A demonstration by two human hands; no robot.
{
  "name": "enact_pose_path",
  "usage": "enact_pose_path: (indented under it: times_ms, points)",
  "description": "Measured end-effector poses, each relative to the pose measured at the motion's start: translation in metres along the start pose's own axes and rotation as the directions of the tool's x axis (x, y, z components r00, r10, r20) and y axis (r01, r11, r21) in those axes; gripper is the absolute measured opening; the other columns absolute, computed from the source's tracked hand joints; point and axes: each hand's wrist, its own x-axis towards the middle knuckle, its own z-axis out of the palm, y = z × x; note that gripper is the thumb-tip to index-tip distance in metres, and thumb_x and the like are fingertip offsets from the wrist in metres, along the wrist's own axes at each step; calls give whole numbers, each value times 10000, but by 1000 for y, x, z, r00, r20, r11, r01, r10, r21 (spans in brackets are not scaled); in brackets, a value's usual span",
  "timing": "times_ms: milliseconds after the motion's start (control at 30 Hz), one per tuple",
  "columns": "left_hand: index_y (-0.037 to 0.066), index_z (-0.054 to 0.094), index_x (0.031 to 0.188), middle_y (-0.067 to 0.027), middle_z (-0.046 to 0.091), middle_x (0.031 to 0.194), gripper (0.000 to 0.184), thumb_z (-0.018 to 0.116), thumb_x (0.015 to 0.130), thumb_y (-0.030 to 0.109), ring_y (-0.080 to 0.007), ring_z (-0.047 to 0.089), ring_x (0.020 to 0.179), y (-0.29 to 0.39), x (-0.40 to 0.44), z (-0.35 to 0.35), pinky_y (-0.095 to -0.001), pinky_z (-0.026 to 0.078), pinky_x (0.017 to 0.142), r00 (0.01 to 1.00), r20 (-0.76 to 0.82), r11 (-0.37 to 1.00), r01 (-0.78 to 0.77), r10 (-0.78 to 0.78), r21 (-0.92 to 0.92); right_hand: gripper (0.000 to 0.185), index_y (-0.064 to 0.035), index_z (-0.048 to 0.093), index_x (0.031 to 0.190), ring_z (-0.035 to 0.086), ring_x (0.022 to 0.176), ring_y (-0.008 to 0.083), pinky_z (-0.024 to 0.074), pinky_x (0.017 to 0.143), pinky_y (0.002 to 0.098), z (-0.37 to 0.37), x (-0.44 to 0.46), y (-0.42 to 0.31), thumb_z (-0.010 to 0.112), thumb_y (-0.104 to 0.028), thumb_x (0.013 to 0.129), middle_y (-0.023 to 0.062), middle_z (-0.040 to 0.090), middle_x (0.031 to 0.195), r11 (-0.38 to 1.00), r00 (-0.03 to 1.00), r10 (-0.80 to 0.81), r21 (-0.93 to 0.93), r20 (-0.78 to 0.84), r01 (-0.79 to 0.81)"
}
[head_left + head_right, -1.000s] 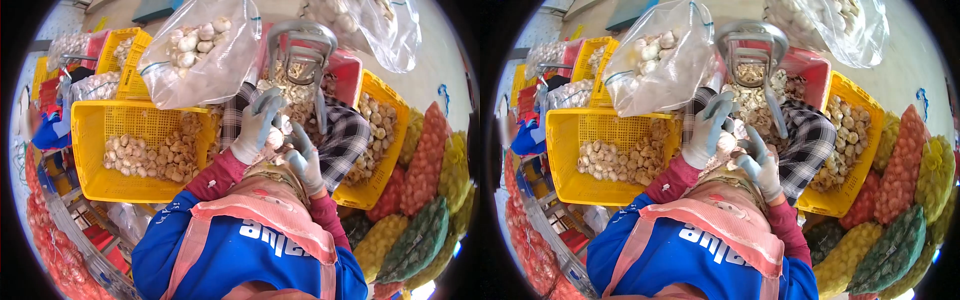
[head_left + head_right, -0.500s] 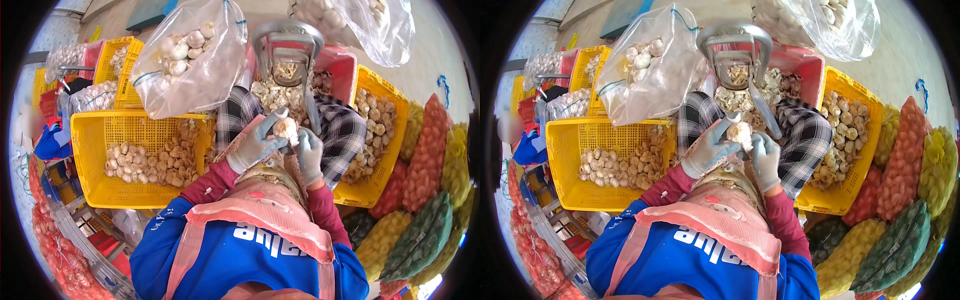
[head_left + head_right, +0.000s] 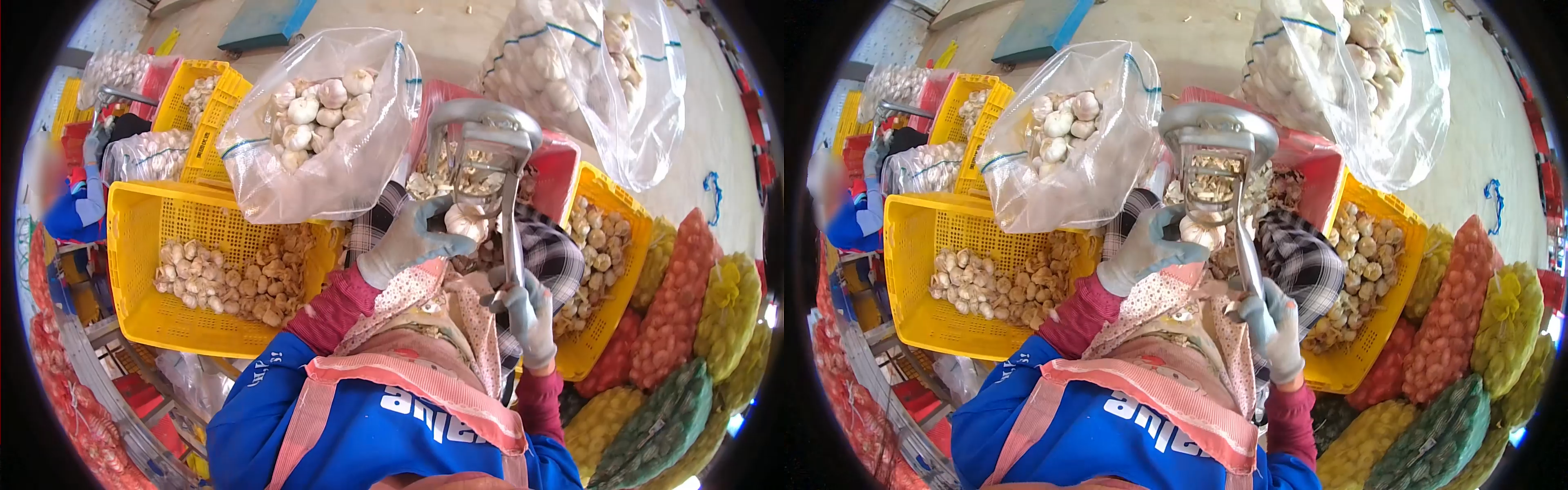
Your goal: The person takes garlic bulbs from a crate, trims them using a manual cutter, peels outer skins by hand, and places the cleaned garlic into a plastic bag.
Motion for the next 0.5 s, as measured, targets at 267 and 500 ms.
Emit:
enact_pose_path:
  times_ms: [267, 500]
  points:
    - [-8, 654, 1186, -54, 700, 1071, 462, 802, 826, 242, -125, 650, 966, -18, 2, -8, -266, 520, 866, 997, 56, 993, -42, 49, -113, 317, 82, 592, 1082, 630, 700, 129, 508, 644, 248, 1, -15, -23, 529, -200, 951, 63, 612, 830, 988, 989, 147, 52, -1, -147]
    - [17, 633, 1209, -23, 669, 1055, 626, 759, 833, 500, -78, 627, 909, -58, 16, -12, -218, 479, 739, 995, 102, 927, 32, 7, -373, 314, 73, 613, 1007, 632, 641, 147, 505, 630, 262, -4, 31, 54, 477, -192, 910, 87, 633, 765, 996, 996, -90, 16, -11, 90]
